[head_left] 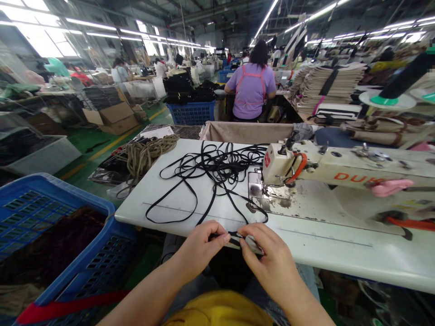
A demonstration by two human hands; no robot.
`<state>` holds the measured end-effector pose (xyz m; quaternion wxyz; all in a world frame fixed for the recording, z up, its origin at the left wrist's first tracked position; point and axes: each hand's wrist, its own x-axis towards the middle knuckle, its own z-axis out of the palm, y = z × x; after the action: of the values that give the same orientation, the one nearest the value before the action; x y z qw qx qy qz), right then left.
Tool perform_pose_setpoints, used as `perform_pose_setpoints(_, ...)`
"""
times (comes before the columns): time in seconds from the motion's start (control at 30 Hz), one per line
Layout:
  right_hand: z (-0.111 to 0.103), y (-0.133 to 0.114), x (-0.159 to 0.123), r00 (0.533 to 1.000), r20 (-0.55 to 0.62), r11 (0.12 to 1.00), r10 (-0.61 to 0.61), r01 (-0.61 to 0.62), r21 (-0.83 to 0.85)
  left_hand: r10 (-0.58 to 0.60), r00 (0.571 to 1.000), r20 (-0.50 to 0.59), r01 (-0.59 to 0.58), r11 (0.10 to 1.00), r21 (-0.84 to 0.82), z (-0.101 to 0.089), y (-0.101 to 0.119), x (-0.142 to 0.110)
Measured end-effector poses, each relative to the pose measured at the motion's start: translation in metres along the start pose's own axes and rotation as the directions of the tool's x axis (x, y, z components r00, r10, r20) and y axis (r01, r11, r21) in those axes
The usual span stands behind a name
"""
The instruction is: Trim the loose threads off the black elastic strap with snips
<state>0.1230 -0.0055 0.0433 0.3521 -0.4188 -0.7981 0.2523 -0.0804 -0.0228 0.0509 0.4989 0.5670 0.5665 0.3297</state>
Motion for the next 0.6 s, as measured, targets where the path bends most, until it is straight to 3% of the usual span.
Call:
perform_pose_setpoints(0.13, -0.002, -0.001, -0.007, 0.979, 0.039, 0.970, -0.199, 0.202, -0.134, 0.022, 1.000, 0.007, -0.022, 1.000, -0.011, 0.002, 0.000, 0.001)
perform_pose_setpoints(0.23, -0.001, 0.001, -0.013, 0.940, 0.107, 0.887, -0.324, 0.341, -0.313, 0.032, 0.999, -0.006, -0.032, 0.999, 0.023, 0.005, 0.001, 0.002)
perform_pose_setpoints(0.37, 0.001, 0.004, -0.015, 0.905, 0.113, 0.811, -0.409, 0.418, -0.410, 0.032, 0.999, 0.017, -0.032, 0.999, 0.015, 0.008, -0.001, 0.001)
perform_pose_setpoints(0.47, 0.000, 0.005, -0.012, 0.935, -0.056, 0.895, -0.351, 0.318, -0.315, 0.024, 1.000, 0.012, -0.024, 1.000, -0.011, 0.007, -0.006, 0.000)
perform_pose_setpoints(0.53, -0.004, 0.006, -0.009, 0.953, -0.225, 0.971, -0.202, 0.163, -0.176, -0.015, 1.000, -0.012, 0.015, 1.000, -0.020, 0.005, -0.009, 0.000)
perform_pose_setpoints(0.6, -0.009, 0.008, -0.007, 0.944, -0.330, 0.999, 0.024, -0.008, 0.051, -0.075, 0.997, -0.030, 0.074, 0.997, -0.033, 0.002, -0.012, -0.001)
